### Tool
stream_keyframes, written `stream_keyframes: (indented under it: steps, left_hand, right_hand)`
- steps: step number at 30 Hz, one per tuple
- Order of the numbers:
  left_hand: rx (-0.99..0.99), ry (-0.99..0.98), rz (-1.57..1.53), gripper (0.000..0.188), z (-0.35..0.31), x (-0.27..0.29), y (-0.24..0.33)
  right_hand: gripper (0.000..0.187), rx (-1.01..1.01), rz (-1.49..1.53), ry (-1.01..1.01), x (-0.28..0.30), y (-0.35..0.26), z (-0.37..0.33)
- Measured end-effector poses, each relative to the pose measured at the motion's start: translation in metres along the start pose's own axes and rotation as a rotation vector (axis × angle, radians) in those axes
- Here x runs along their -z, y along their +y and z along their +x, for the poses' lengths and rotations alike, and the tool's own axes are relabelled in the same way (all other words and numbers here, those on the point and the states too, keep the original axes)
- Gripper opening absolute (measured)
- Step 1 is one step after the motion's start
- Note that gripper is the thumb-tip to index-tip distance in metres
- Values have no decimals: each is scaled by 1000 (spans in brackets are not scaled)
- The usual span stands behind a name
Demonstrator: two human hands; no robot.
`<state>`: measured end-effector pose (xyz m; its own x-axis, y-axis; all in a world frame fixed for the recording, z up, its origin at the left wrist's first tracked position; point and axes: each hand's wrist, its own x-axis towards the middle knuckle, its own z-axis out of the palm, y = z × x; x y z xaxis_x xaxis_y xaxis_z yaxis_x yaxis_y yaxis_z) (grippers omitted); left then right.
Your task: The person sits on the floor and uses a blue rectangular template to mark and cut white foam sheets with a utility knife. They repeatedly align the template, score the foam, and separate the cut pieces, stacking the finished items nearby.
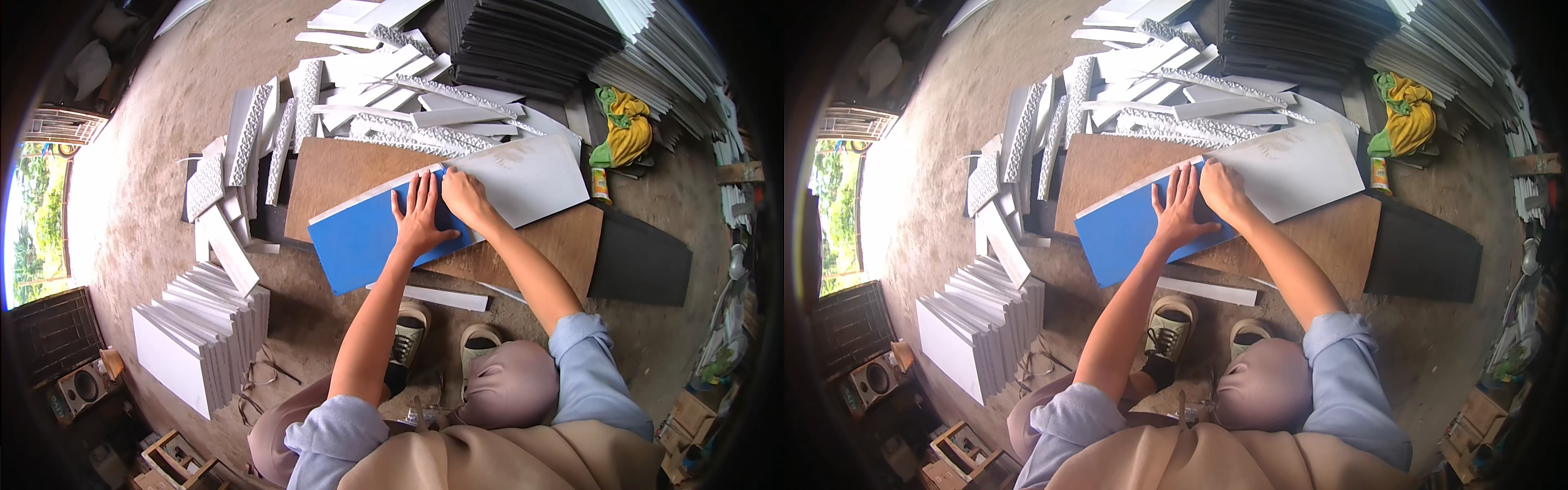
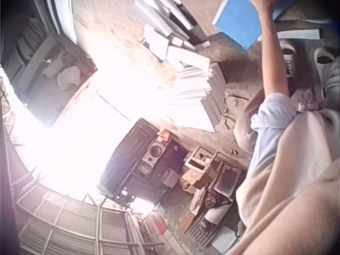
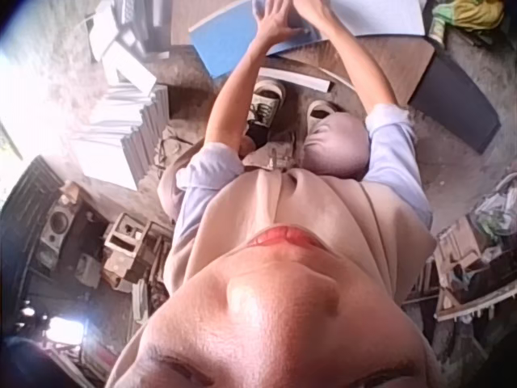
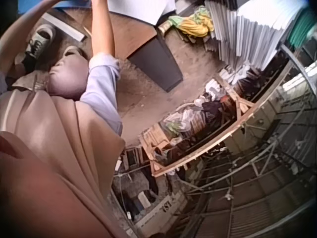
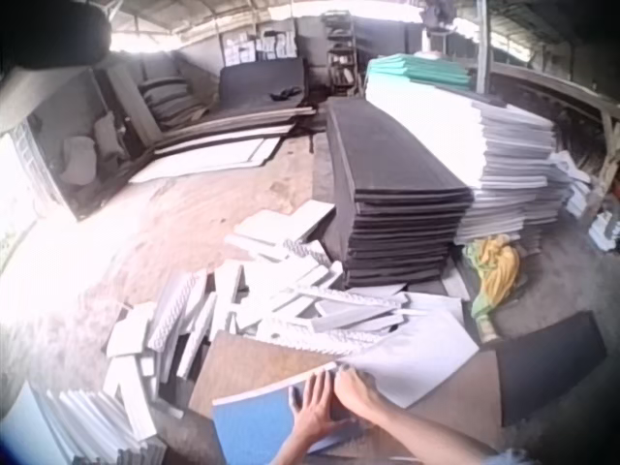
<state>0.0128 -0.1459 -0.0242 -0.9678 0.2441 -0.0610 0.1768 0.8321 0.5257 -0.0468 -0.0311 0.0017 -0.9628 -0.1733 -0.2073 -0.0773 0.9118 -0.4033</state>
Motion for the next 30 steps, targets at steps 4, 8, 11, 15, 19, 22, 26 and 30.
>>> stream_keyframes:
  steps: [4,8,11,15,19,22,26,30]
  left_hand:
    - [9,-13,9,113,1,0,4]
    - [25,-18,22,113,0,-1,4]
    - [24,-4,25,116,1,-1,4]
    - [21,-25,28,117,-1,0,0]
    - [12,-34,29,117,0,-4,4]
    - [10,-42,31,117,3,-3,5]
    - [7,-26,32,114,0,2,-1]
    - [255,109,35,101,-25,-16,34]
  right_hand:
    - [26,-53,-3,-141,10,-4,6]
    - [27,-93,1,-289,10,5,-24]
    - [22,-148,-2,-254,-6,24,-92]
    - [15,-147,-45,-216,-10,30,-142]
    - [13,-148,-90,-201,-15,36,-147]
    - [15,-138,-84,-184,-16,39,-152]
    - [23,-120,12,-182,6,29,-142]
    - [28,-190,139,26,31,36,-94]
